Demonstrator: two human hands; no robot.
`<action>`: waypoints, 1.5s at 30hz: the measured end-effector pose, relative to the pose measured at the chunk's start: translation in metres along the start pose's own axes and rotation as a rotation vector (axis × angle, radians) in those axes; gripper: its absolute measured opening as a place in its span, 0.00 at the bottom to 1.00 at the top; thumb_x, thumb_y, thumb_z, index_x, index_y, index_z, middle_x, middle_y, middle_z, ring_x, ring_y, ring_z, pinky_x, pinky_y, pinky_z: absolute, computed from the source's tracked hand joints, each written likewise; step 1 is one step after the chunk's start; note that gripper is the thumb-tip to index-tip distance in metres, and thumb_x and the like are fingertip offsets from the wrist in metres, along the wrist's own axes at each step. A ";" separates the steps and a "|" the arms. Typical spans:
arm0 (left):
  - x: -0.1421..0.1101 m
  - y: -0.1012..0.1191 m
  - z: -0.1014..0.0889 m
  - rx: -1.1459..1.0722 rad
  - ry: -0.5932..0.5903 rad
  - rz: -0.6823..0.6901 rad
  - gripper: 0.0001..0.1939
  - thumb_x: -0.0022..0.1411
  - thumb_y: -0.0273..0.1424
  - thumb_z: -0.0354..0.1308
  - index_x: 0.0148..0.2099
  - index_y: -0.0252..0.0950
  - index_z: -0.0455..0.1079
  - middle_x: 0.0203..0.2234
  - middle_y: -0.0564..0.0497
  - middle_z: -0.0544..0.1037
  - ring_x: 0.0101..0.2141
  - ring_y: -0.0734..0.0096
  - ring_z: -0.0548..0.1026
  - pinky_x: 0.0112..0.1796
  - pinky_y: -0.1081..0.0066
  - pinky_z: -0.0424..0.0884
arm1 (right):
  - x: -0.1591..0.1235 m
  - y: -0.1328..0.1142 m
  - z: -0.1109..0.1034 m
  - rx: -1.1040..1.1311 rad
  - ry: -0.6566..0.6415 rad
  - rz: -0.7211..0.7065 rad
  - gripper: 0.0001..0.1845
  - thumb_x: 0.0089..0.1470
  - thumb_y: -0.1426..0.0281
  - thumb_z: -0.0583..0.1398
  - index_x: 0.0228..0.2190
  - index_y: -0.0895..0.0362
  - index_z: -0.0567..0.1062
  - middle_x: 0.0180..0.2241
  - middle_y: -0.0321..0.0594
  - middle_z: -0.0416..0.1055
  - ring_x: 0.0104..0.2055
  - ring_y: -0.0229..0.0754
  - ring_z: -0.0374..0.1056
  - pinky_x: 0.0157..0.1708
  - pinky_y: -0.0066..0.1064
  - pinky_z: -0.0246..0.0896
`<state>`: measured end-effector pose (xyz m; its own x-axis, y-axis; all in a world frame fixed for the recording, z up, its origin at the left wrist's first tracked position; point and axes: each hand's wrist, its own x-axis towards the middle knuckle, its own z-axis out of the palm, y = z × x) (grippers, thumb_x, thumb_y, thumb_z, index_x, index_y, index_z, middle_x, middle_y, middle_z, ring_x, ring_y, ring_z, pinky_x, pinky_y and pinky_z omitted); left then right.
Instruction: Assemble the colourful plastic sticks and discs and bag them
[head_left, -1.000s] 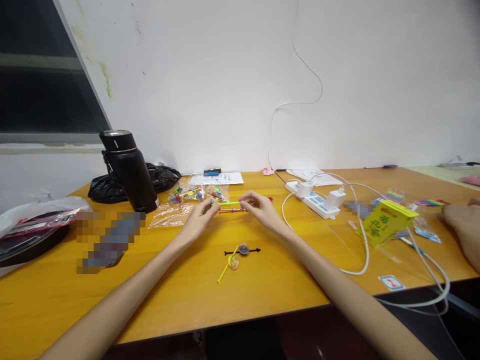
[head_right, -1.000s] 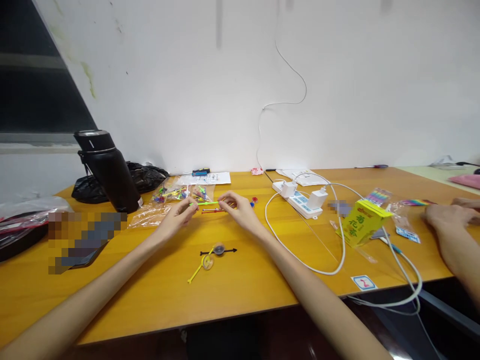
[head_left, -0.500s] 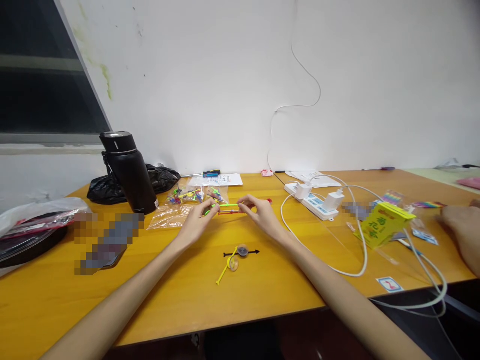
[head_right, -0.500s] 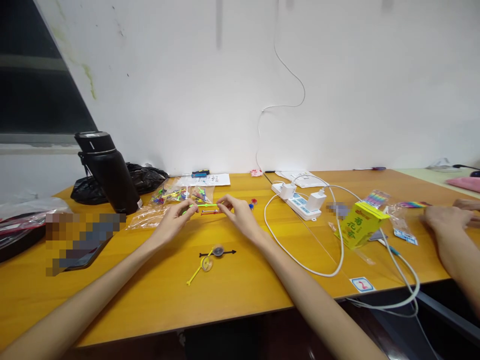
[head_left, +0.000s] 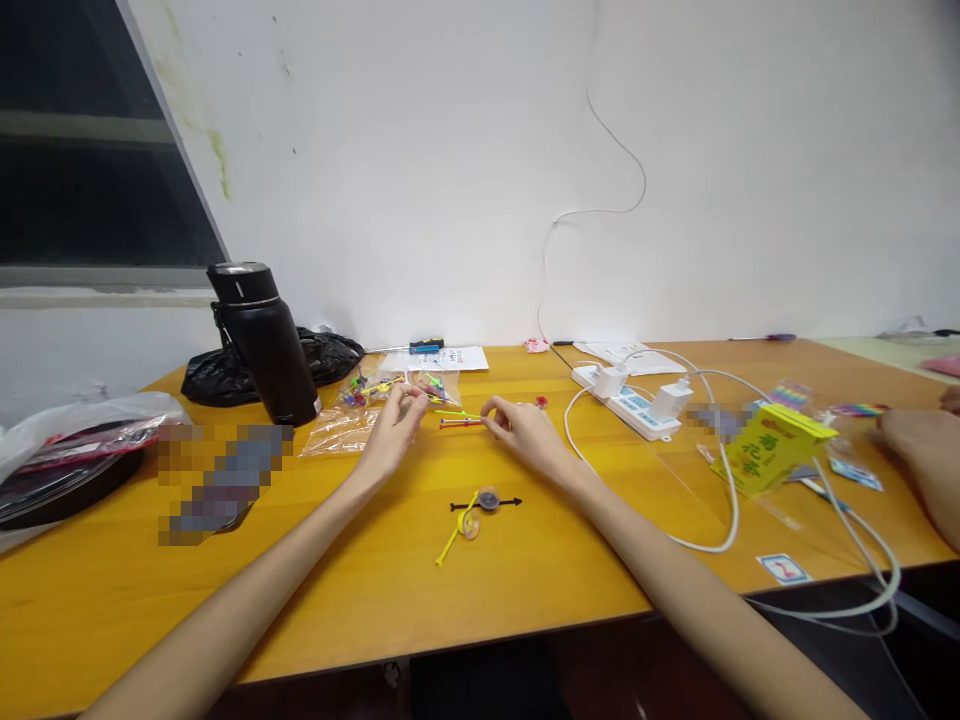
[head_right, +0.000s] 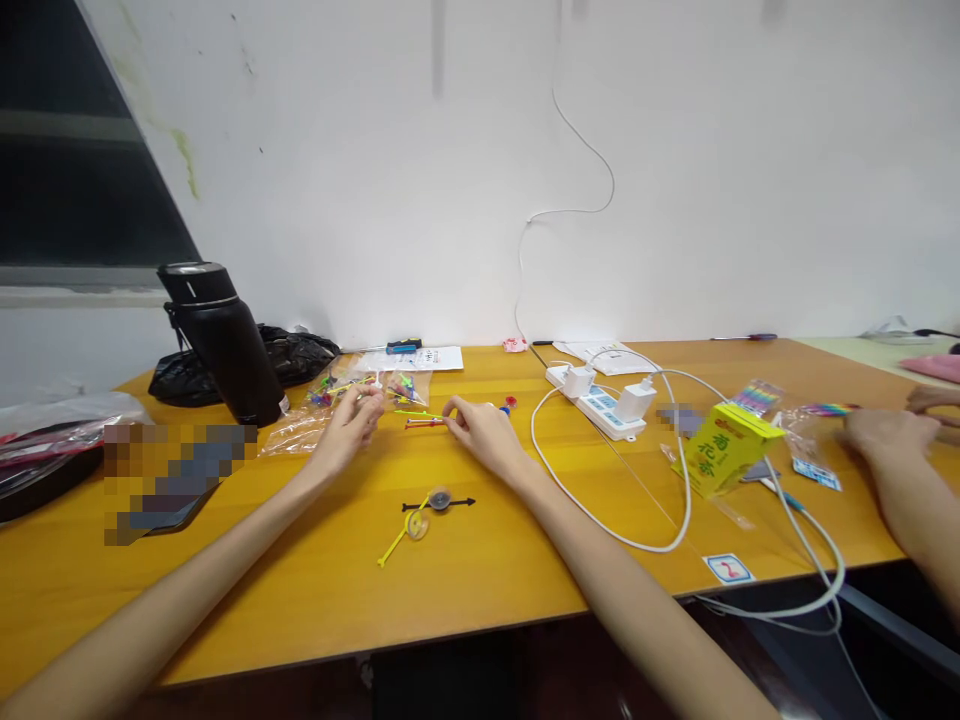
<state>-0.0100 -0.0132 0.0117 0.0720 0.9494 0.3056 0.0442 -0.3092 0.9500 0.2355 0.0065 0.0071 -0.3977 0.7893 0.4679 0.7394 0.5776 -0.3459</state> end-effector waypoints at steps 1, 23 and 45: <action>0.001 -0.001 -0.001 -0.028 0.011 -0.010 0.15 0.65 0.46 0.56 0.44 0.42 0.62 0.25 0.59 0.60 0.22 0.77 0.56 0.21 0.77 0.52 | -0.001 0.001 0.000 -0.050 -0.010 0.007 0.06 0.65 0.67 0.58 0.41 0.53 0.75 0.28 0.35 0.76 0.31 0.39 0.69 0.30 0.28 0.48; -0.001 0.004 0.009 -0.260 -0.135 -0.093 0.21 0.66 0.52 0.55 0.41 0.40 0.57 0.26 0.55 0.71 0.22 0.77 0.64 0.22 0.78 0.58 | 0.003 0.005 0.020 -0.072 -0.024 0.138 0.06 0.62 0.68 0.60 0.42 0.53 0.73 0.27 0.32 0.74 0.30 0.39 0.68 0.28 0.27 0.48; -0.007 0.002 0.016 -0.082 -0.375 -0.145 0.29 0.67 0.58 0.45 0.31 0.37 0.64 0.17 0.55 0.65 0.20 0.74 0.59 0.26 0.70 0.56 | -0.007 -0.048 0.012 0.362 0.220 -0.260 0.13 0.64 0.63 0.61 0.49 0.54 0.73 0.40 0.41 0.76 0.41 0.42 0.73 0.45 0.35 0.70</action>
<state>0.0055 -0.0217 0.0105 0.4300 0.8922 0.1383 0.0017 -0.1540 0.9881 0.1958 -0.0242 0.0108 -0.3911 0.5690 0.7234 0.3788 0.8158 -0.4369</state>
